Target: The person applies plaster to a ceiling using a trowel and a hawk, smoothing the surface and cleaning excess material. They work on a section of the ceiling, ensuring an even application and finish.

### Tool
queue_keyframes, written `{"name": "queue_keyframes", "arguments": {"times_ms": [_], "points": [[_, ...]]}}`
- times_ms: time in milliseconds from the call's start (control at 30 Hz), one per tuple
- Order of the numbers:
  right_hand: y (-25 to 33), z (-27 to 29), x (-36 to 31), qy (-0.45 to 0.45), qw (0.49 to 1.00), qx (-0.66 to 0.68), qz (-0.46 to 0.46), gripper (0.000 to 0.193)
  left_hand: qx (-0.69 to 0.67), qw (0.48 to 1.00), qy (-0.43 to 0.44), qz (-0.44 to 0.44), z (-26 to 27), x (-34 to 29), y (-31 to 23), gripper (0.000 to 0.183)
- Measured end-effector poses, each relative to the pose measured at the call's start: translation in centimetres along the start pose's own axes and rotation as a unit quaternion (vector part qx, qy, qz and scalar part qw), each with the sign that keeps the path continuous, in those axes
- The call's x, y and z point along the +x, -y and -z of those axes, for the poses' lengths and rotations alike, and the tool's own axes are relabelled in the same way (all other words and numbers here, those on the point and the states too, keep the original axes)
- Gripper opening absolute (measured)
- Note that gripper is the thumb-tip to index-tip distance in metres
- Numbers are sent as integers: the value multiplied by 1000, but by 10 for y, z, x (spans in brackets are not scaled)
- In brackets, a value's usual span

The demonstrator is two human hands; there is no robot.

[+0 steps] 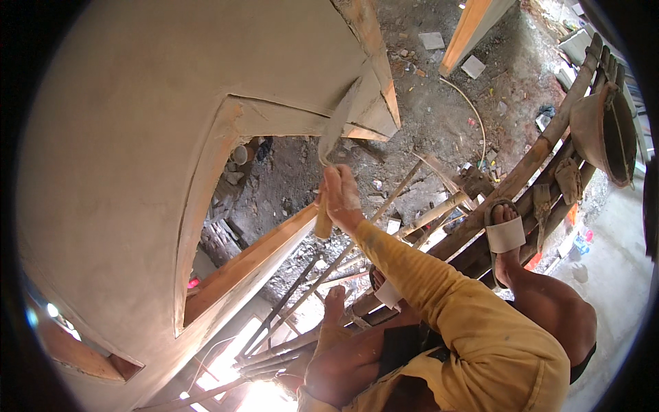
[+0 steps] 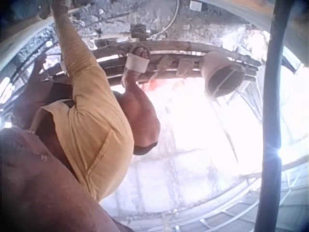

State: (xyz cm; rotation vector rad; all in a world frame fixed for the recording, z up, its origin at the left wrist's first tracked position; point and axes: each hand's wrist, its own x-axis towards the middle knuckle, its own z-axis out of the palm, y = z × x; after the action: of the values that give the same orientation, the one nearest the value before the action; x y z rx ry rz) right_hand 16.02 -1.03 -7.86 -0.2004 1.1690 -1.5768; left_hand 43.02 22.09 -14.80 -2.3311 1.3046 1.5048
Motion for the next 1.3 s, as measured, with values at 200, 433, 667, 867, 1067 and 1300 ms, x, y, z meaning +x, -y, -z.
{"name": "queue_keyframes", "arguments": {"times_ms": [200,433,667,867,1067,1300], "points": [[5,0,26,-25,996,-24,78,26,-26,999,9,18,-5,-2,12,41],[26,-6,-11,-16,1000,-8,-7,25,-21,1000,15,3,-6,3,20,41],[22,-18,-14,13,997,-76,-3,27,42,998,19,-37,-12,4,16,39],[36,3,30,-19,1000,-18,7,25,-53,997,17,-52,-13,0,-28,35],[-8,27,-39,33,985,-169,-9,27,107,976,-13,-189,5,16,-31,32],[19,119,-27,-18,988,-150,-30,21,114,939,-18,-325,33,17,-157,28]]}}
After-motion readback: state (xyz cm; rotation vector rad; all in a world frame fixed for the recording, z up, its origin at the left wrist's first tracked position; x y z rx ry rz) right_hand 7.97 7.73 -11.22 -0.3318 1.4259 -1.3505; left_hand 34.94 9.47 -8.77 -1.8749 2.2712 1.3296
